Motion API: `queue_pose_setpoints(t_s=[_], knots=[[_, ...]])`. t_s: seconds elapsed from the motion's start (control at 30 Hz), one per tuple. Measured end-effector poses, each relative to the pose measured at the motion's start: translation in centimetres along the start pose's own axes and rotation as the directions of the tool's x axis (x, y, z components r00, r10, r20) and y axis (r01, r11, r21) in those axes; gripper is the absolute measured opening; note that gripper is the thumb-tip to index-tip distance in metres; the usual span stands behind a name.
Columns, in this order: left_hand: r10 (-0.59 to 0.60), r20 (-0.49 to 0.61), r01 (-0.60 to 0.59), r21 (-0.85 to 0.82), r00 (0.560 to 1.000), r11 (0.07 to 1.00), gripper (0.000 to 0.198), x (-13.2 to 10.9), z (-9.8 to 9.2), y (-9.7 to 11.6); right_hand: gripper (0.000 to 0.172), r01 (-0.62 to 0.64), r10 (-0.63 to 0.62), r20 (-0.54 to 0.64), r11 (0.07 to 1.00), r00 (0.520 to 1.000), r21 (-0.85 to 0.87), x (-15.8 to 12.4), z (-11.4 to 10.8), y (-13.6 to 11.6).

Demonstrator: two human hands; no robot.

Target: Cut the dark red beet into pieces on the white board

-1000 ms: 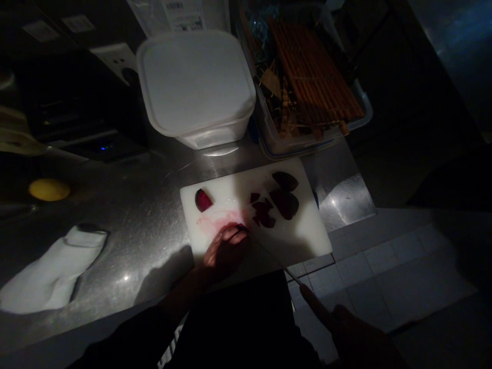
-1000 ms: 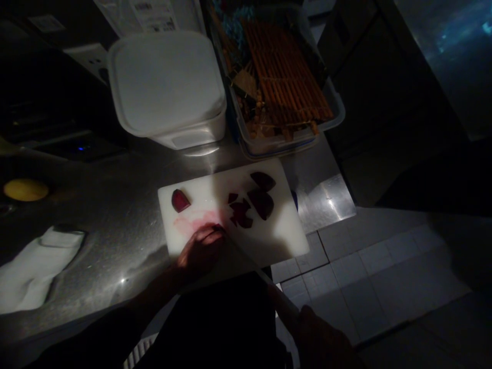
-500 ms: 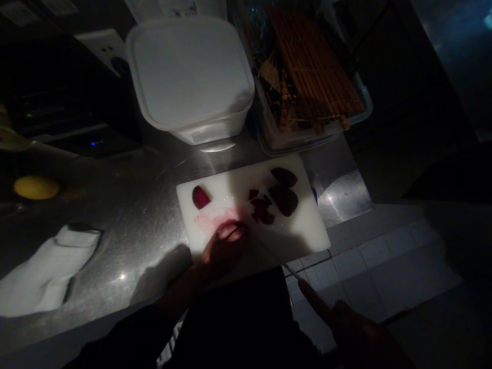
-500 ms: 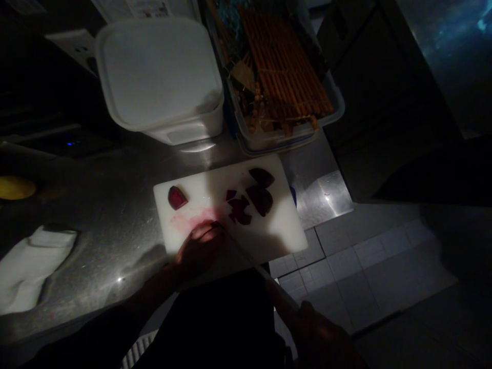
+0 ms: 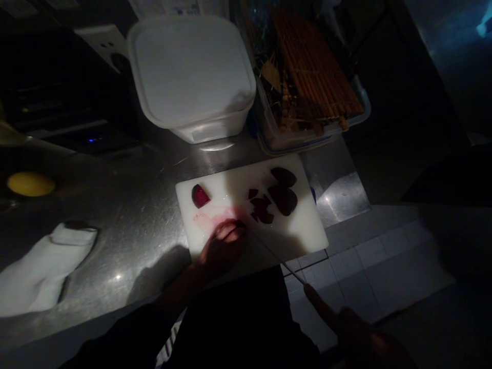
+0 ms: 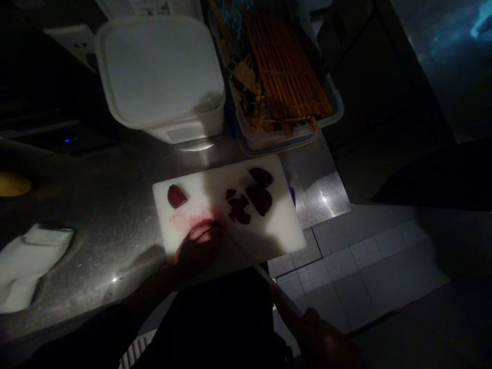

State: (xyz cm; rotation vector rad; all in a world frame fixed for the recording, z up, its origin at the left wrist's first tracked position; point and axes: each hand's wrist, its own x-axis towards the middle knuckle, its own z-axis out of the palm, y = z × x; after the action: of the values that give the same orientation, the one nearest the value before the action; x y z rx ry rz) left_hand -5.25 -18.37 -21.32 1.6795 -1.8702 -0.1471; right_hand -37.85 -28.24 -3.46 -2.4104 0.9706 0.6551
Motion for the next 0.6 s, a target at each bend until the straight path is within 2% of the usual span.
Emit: queue_pose_setpoints(t_s=[0.13,0.23,0.47,0.6], knots=[[-0.004,0.003,0.004,0.022,1.000,1.000,0.031,0.3,-0.2,0.1,0.067,-0.012,0.011,0.009,0.999,1.000,0.046,0.8,1.0,-0.4],[-0.012,-0.015,0.012,0.004,1.000,1.000,0.032,0.5,-0.3,0.2,0.067,-0.013,0.012,0.011,0.998,1.000,0.066,0.9,1.0,-0.7],[-0.030,0.026,0.030,0.008,0.999,1.000,0.028,0.3,-0.1,0.1,0.069,0.102,-0.101,-0.019,0.994,0.995,0.043,1.8,0.1,-1.5],[-0.022,-0.005,0.022,0.022,1.000,1.000,0.028,0.4,-0.4,0.2,0.072,0.044,-0.044,0.001,0.999,0.999,0.006,1.6,0.0,-1.5]])
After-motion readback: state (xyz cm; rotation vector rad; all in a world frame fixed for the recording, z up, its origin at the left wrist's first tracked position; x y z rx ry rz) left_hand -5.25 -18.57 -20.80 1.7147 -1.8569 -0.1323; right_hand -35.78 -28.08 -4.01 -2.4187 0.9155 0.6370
